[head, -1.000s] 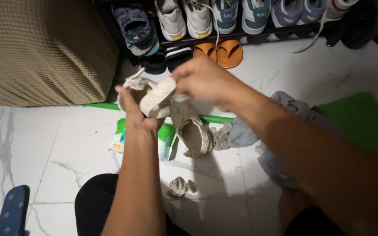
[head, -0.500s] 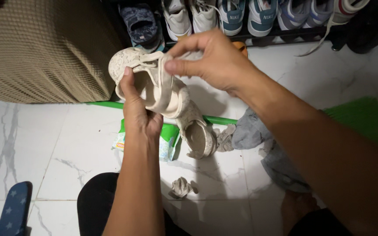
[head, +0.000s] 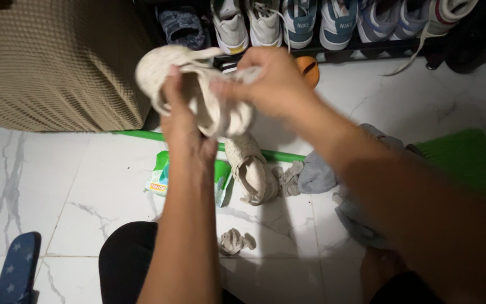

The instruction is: The person organizes several pairs of slippers and shoes on a tiled floor, then uses a cloth to wipe the exterior and interior of a pair of white clogs. The person places the cleaned shoes back on the floor near a shoe rack.

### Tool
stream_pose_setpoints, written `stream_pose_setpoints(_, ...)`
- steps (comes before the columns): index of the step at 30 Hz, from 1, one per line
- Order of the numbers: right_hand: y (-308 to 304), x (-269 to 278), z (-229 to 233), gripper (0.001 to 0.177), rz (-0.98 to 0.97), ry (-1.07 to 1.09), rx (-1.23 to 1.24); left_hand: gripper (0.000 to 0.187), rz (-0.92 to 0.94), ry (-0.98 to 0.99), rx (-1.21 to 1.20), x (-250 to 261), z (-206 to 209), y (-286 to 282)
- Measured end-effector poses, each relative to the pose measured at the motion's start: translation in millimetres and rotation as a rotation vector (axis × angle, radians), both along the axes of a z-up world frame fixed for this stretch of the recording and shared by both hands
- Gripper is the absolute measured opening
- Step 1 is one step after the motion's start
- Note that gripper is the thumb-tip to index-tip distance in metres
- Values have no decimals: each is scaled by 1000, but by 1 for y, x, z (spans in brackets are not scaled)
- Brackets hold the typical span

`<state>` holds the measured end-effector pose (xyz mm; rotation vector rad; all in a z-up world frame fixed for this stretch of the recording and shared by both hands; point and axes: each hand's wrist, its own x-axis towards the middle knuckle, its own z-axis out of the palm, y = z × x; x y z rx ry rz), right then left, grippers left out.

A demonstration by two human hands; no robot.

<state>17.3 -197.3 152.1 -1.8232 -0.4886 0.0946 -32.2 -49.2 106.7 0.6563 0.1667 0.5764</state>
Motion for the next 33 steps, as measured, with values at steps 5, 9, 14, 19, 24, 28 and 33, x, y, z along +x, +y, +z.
stream_pose_setpoints(5, -35, 31, 6, 31, -35, 417, 332, 55, 140, -54, 149, 3, -7, 21)
stream_pose_setpoints(9, -47, 38, -4, 22, -134, 389, 196, 68, 191, 90, 165, 14, -32, 27)
stream_pose_setpoints(14, -39, 25, -35, 40, -53, 496, -250, 117, 91, 461, 147, 47, -77, 5)
stream_pose_setpoints(19, -55, 37, -83, 41, -317, 559, -441, 114, -266, 591, 344, 70, -99, -35)
stream_pose_setpoints(24, -88, 80, -167, 48, -354, 370, -556, 86, -171, 721, 668, 66, -125, -23)
stream_pose_setpoints(28, -111, 104, -247, 48, -241, 322, -644, 38, 153, 663, 515, 25, -159, 7)
stream_pose_setpoints(33, -97, 98, -262, 36, -616, -358, -586, 20, 189, 660, 269, -25, -196, 5)
